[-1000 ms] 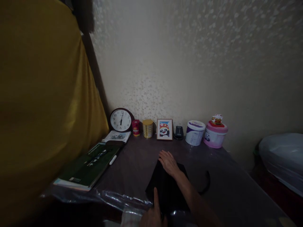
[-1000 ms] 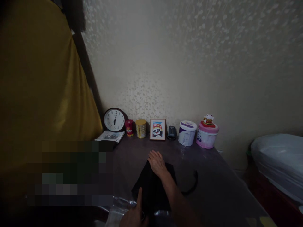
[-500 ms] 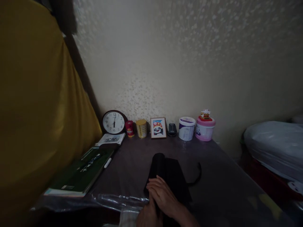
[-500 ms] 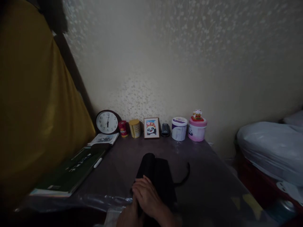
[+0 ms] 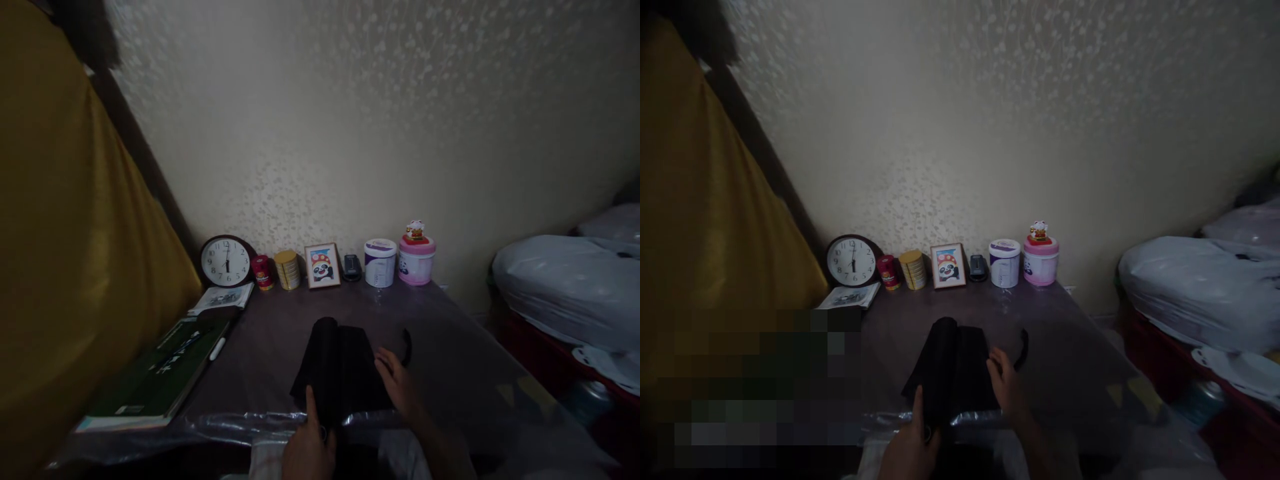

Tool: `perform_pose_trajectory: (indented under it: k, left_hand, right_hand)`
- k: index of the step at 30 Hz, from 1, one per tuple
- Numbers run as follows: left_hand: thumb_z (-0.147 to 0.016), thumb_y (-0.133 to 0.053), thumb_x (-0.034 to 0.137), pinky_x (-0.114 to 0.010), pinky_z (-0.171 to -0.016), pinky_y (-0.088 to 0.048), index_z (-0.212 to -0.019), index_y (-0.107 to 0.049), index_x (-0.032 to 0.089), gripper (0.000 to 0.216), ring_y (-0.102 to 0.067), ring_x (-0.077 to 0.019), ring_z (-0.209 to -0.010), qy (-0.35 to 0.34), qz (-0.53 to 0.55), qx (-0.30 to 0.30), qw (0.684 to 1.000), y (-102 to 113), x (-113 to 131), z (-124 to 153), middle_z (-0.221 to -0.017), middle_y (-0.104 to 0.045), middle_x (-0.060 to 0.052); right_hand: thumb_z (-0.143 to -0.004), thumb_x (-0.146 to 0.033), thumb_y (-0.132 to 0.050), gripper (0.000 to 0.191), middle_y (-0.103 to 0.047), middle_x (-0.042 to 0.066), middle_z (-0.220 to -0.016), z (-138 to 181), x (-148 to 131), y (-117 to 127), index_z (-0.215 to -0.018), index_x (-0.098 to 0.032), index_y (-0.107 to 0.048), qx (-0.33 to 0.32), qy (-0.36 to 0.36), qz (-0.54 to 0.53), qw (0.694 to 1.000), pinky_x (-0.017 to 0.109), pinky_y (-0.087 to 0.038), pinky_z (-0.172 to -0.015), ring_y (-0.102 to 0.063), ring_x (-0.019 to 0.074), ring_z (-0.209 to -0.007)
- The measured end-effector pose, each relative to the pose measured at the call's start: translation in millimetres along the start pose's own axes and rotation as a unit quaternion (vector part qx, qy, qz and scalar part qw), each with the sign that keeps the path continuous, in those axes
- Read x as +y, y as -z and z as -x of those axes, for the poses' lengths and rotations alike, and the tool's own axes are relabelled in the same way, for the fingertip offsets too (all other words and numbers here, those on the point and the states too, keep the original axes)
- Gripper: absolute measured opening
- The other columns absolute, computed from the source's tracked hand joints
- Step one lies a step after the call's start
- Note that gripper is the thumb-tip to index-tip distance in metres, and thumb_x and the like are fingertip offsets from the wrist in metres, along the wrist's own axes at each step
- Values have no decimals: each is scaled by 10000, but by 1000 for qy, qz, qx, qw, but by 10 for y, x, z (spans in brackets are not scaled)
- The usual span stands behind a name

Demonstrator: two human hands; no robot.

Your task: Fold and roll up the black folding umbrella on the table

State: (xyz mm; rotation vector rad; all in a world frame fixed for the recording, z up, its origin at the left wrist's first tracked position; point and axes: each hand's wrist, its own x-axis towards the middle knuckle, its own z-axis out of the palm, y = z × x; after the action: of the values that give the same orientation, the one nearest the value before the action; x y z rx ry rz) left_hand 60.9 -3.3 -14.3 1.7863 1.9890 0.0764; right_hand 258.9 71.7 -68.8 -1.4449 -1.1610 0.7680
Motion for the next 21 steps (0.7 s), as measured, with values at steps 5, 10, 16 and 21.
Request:
perform_pose_trajectory:
  k: [5,10,16,21]
  left_hand:
    - [-843,-367,253,-267,-701,-392,-1385,26,86,690,-616,-199,-887,-2,1,-11,1000,-13,-14,-23,-988,-665,-114]
    - [-849,-362,253,-283,-704,-398,-1385,28,86,684,-621,-215,-884,-6,-1,-5,1000,-41,-32,-52,-978,-666,-117]
    - [-853,-357,269,-331,-731,-413,-1384,41,90,687,-613,-253,-916,-3,15,-17,1000,-24,-24,-45,-1040,-644,-140]
    - [-849,-361,264,-346,-742,-418,-1383,57,102,697,-613,-260,-918,1,15,-19,1000,-43,-35,-67,-1028,-650,-132]
  right_hand:
    - [-663,-477,-554,430,-648,97,-1031,-3,-83,18,-975,-183,-590,9,-9,-67,998,389,-395,-938,-573,240,-1010]
    - [-690,-470,-555,406,-585,73,-1173,-14,-143,91,-1024,-240,-585,-54,-132,-224,964,357,-454,-831,-539,233,-1074]
    - [-653,-352,-626,312,-674,48,-953,40,-299,-29,-940,-230,-630,-120,-184,-289,932,297,-484,-661,-622,222,-870]
    - [-624,-387,-682,296,-678,29,-765,19,-323,-229,-864,-215,-654,-180,-139,-314,922,320,-495,-655,-628,229,-752]
